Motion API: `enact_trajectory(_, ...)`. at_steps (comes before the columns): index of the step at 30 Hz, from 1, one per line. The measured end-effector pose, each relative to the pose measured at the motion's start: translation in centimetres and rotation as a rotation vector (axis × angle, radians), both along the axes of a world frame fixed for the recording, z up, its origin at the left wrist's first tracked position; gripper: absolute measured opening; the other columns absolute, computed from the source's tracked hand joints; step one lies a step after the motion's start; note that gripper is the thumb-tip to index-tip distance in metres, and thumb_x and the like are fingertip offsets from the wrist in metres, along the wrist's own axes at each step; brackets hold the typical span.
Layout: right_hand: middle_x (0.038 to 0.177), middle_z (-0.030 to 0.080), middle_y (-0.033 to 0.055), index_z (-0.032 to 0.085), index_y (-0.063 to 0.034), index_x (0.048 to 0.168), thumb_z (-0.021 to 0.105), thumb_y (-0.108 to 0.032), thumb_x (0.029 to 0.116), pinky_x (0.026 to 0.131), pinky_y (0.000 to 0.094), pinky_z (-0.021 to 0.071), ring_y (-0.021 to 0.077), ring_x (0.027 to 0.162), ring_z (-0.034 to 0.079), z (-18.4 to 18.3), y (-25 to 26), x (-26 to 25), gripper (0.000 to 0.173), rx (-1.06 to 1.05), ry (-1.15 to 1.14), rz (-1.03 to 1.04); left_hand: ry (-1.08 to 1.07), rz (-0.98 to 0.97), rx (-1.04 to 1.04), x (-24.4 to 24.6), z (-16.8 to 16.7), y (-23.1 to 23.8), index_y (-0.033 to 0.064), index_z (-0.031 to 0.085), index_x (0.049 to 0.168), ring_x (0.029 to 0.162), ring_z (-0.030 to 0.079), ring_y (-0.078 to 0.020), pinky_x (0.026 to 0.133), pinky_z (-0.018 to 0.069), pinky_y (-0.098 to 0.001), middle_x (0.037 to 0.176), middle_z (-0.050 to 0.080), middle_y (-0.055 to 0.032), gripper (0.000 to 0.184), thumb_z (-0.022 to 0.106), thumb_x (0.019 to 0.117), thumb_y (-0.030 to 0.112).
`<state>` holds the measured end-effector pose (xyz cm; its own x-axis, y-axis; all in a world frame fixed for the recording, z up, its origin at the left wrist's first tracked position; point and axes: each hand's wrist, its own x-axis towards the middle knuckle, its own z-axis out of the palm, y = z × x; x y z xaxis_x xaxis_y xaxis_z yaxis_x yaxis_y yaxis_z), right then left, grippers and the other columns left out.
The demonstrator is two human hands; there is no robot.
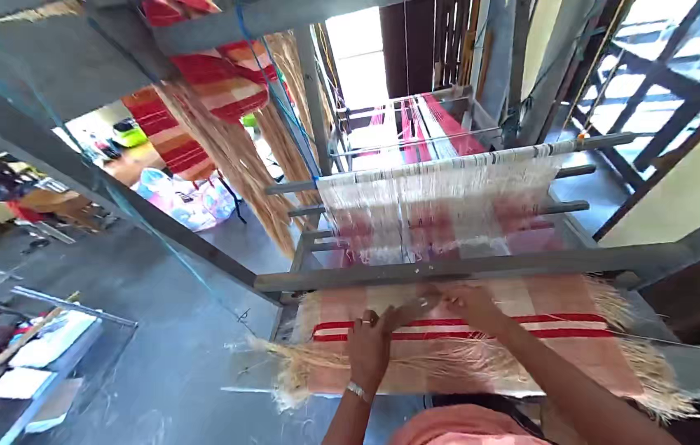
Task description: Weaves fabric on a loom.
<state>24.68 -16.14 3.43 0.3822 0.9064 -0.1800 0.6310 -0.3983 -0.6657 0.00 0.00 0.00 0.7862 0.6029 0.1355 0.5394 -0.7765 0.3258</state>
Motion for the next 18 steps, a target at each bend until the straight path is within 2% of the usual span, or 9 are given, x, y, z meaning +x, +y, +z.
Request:
enact_trajectory(3,0.118,0.072,0.016,0.072,-0.0051,0.122,0.056,-0.028,0.1056,0.104,0.0514,0.0505,0.0298,0.112,0.069,-2.1,2.3,-2.3,0.032,-0.007,0.111,0.052,0.022,0.021,0.008,-0.6,0.3,-2.7,0.0394,0.061,0.141,0.107,0.065,-0.0421,0.082,0.0529,-0.0608,0.128,0.066,-0.0165,0.054,0.073,0.0906,0.027)
enact_trajectory(6,0.119,0.072,0.0146,0.072,-0.0065,0.12,0.055,-0.026,0.106,0.105,0.0499,0.0506,0.0285,0.114,0.068,-2.4,3.1,-3.2,0.03,-0.039,0.051,0.081,0.007,0.053,0.051,-0.9,-0.1,-3.7,0.0388,0.063,0.14,0.105,0.065,-0.041,0.081,0.0527,-0.0591,0.127,0.067,-0.0162,0.054,0.074,0.0891,0.024)
enact_trajectory(8,0.12,0.072,0.0151,0.072,-0.0057,0.12,0.055,-0.023,0.1059,0.105,0.0482,0.051,0.0282,0.115,0.068,-2.0,3.0,-3.6,0.028,-0.05,0.007,0.088,0.028,0.065,0.031,-0.8,0.2,-4.0,0.0388,0.062,0.141,0.109,0.064,-0.0418,0.085,0.0517,-0.0601,0.13,0.065,-0.0176,0.053,0.073,0.0906,0.024)
enact_trajectory(10,0.121,0.072,0.0154,0.073,-0.0047,0.12,0.056,-0.02,0.1055,0.106,0.0484,0.0514,0.0287,0.115,0.068,-1.9,2.9,-4.1,0.027,-0.043,-0.045,0.084,0.068,0.076,0.01,-0.9,0.7,-4.3,0.0402,0.059,0.143,0.114,0.062,-0.0409,0.091,0.0497,-0.0598,0.135,0.063,-0.0157,0.053,0.068,0.094,0.024)
enact_trajectory(13,0.118,0.073,0.0174,0.074,-0.0029,0.117,0.058,-0.017,0.1045,0.104,0.0527,0.0515,0.0319,0.113,0.069,-1.4,2.9,-4.7,0.025,-0.032,-0.118,0.072,0.088,0.079,0.0,-0.9,1.7,-4.5,0.04,0.057,0.145,0.118,0.06,-0.0399,0.093,0.0479,-0.0596,0.137,0.061,-0.0156,0.053,0.065,0.096,0.021)
enact_trajectory(18,0.115,0.073,0.0201,0.073,-0.0012,0.119,0.06,-0.015,0.1036,0.1,0.0554,0.0532,0.0349,0.108,0.07,-0.4,2.7,-4.9,0.024,-0.051,-0.12,0.08,0.068,0.056,0.045,-0.8,2.4,-4.2,0.0393,0.059,0.142,0.112,0.061,-0.0385,0.088,0.0489,-0.0572,0.131,0.063,-0.0153,0.049,0.064,0.0969,0.021)
